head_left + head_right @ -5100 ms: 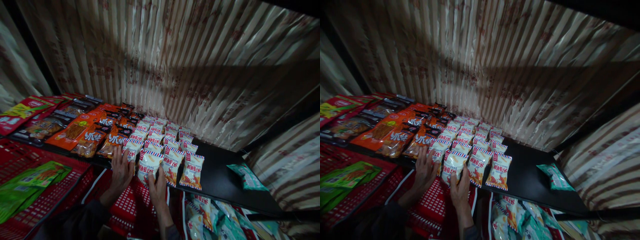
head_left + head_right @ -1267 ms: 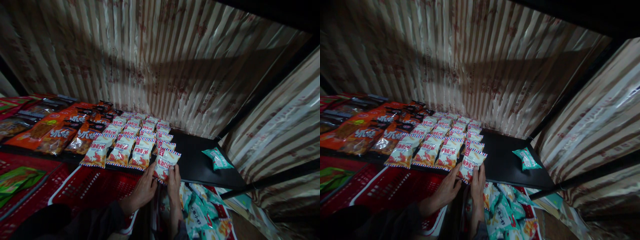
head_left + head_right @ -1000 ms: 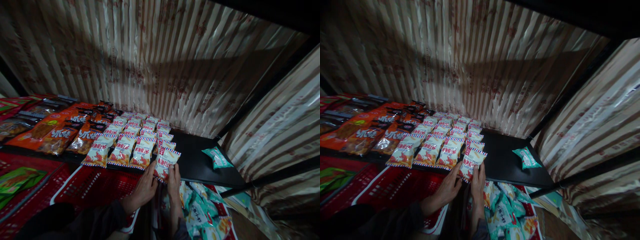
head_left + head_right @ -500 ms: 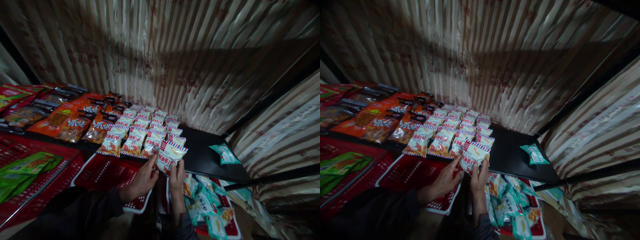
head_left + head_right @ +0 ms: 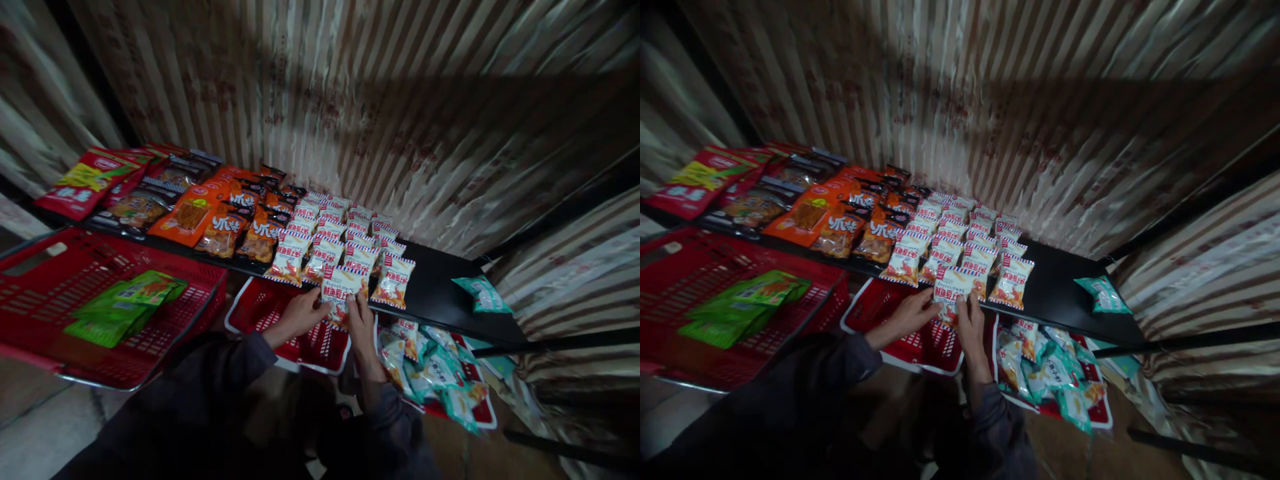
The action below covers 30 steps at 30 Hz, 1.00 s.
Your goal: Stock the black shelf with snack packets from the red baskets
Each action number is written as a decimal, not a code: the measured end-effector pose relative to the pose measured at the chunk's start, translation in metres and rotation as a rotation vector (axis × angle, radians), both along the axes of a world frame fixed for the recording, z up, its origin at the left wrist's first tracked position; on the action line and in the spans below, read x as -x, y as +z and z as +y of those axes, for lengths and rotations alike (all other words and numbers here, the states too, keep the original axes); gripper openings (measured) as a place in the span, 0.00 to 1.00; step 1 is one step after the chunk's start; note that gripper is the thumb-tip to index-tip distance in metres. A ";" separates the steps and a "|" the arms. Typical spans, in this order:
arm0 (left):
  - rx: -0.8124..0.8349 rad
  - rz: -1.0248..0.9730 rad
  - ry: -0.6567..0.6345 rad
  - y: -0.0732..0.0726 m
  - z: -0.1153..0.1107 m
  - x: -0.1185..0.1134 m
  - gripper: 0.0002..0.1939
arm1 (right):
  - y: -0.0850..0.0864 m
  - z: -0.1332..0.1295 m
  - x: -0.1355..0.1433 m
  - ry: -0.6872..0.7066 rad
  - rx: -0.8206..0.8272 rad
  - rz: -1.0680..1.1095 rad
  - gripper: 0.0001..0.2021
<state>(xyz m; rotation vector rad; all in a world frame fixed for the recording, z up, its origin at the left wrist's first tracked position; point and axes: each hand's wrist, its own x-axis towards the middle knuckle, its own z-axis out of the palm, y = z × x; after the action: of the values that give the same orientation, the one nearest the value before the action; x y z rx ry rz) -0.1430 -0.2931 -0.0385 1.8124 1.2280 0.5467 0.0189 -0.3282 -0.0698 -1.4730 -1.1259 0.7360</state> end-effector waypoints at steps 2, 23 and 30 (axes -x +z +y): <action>-0.008 0.119 -0.030 0.006 -0.002 0.007 0.16 | 0.002 -0.006 0.010 -0.042 0.043 0.025 0.25; 0.055 0.085 0.038 0.014 -0.009 0.041 0.20 | 0.032 -0.019 0.061 -0.069 0.195 0.003 0.24; 0.102 0.125 -0.073 -0.007 -0.012 0.036 0.21 | 0.008 -0.032 0.041 0.075 0.225 0.033 0.22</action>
<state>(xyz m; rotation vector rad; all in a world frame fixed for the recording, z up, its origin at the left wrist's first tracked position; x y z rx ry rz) -0.1785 -0.3050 -0.0457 1.8194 1.2451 0.3279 -0.0220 -0.3602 -0.0623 -1.6058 -1.1054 0.9620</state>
